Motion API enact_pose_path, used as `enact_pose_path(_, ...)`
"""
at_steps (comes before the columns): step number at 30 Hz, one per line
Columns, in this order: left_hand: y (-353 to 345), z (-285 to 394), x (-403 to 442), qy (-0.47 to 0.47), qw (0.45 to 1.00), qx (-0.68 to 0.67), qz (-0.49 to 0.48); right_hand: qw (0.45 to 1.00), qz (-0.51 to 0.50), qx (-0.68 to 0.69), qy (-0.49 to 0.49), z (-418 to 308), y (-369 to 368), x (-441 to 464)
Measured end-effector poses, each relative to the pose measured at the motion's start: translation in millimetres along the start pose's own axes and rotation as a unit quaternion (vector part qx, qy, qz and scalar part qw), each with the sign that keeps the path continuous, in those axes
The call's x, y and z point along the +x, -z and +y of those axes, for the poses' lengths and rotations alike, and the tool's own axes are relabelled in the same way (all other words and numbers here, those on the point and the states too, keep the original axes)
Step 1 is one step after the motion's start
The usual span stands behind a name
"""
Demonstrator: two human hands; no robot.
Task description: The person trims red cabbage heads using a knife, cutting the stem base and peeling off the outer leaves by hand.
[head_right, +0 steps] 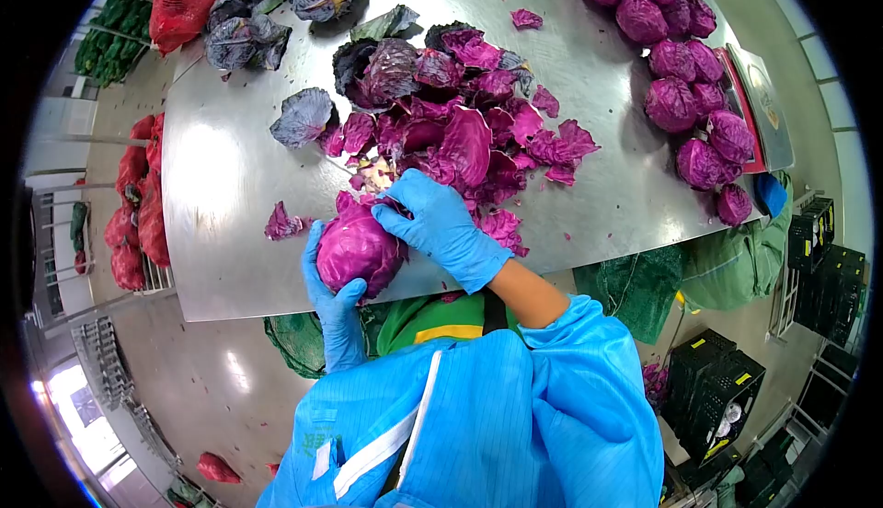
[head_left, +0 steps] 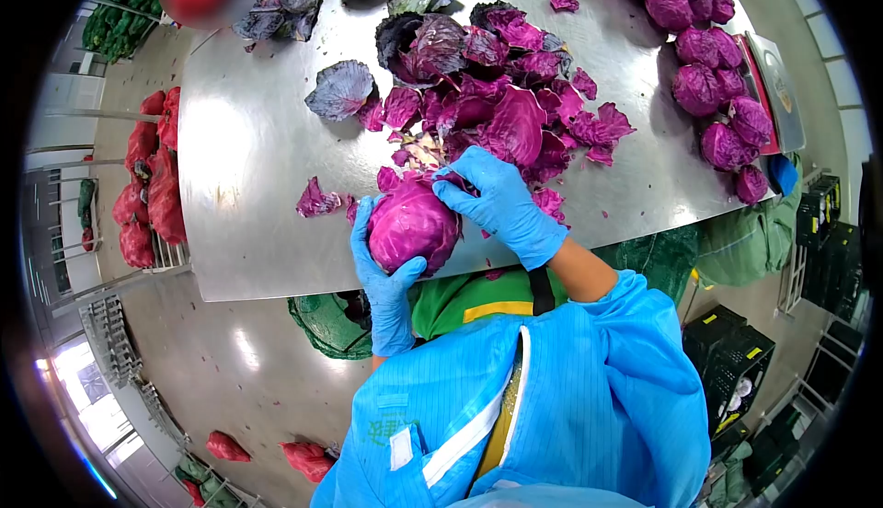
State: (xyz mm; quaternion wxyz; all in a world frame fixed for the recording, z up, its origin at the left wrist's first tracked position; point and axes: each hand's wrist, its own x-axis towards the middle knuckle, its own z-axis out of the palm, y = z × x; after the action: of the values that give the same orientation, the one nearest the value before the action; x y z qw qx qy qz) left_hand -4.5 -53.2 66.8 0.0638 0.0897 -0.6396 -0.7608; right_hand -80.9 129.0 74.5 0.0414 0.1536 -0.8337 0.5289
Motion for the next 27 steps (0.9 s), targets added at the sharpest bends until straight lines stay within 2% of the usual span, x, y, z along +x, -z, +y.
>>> enact_pose_path(4,-1,-17,-1,0.051,0.995,-0.078,-0.028,0.998,0.032,-0.047,0.030,11,13,4)
enact_pose_path(7,6,-29,-17,0.137,0.966,-0.221,0.002,0.972,0.091,-0.204,0.074,44,32,6)
enact_pose_path(8,16,-30,-28,0.192,0.947,-0.256,0.021,0.971,0.107,-0.214,0.019,58,42,5)
enact_pose_path(9,14,-25,-27,0.202,0.933,-0.292,0.048,0.967,0.121,-0.224,-0.034,72,54,2)
enact_pose_path(10,10,-16,-24,0.209,0.918,-0.328,0.076,0.946,0.130,-0.296,-0.035,75,63,3)
enact_pose_path(11,9,-9,-23,0.215,0.901,-0.363,0.105,0.953,0.114,-0.272,-0.065,72,72,-2)
enact_pose_path(12,21,-18,-23,0.238,0.846,-0.469,0.084,0.940,0.151,-0.303,-0.043,61,72,-1)
enact_pose_path(13,26,-23,-21,0.249,0.823,-0.510,0.021,0.924,0.188,-0.333,-0.025,46,71,-2)
enact_pose_path(15,31,-30,-12,0.270,0.759,-0.583,-0.109,0.947,0.165,-0.271,-0.051,5,68,-6)
enact_pose_path(16,30,-30,-12,0.269,0.735,-0.603,-0.157,0.970,0.148,-0.185,-0.060,-7,64,-11)
enact_pose_path(17,29,-26,-13,0.253,0.809,-0.523,-0.089,0.980,0.132,-0.140,-0.048,-13,57,-17)
enact_pose_path(19,22,-8,-16,0.205,0.915,-0.343,0.050,0.985,0.070,0.110,-0.115,-10,35,-32)
enact_pose_path(20,21,-1,-10,0.146,0.963,-0.228,0.000,0.949,-0.025,0.200,-0.242,-11,34,-32)
enact_pose_path(21,22,7,0,0.083,0.990,-0.106,-0.049,0.881,-0.119,0.282,-0.360,-16,33,-29)
enact_pose_path(22,20,17,7,0.018,0.995,0.017,-0.098,0.875,-0.121,0.318,-0.345,-14,22,-29)
enact_pose_path(24,1,43,1,-0.030,0.994,0.030,-0.099,0.812,-0.172,0.410,-0.378,1,12,-31)
enact_pose_path(25,-9,58,-4,-0.053,0.993,0.035,-0.098,0.783,-0.160,0.456,-0.391,-2,14,-30)
enact_pose_path(26,-19,74,-8,-0.030,0.995,-0.018,-0.093,0.752,-0.148,0.500,-0.404,-6,16,-29)
enact_pose_path(27,-19,71,-9,-0.028,0.994,-0.023,-0.107,0.722,-0.097,0.555,-0.402,-21,12,-26)
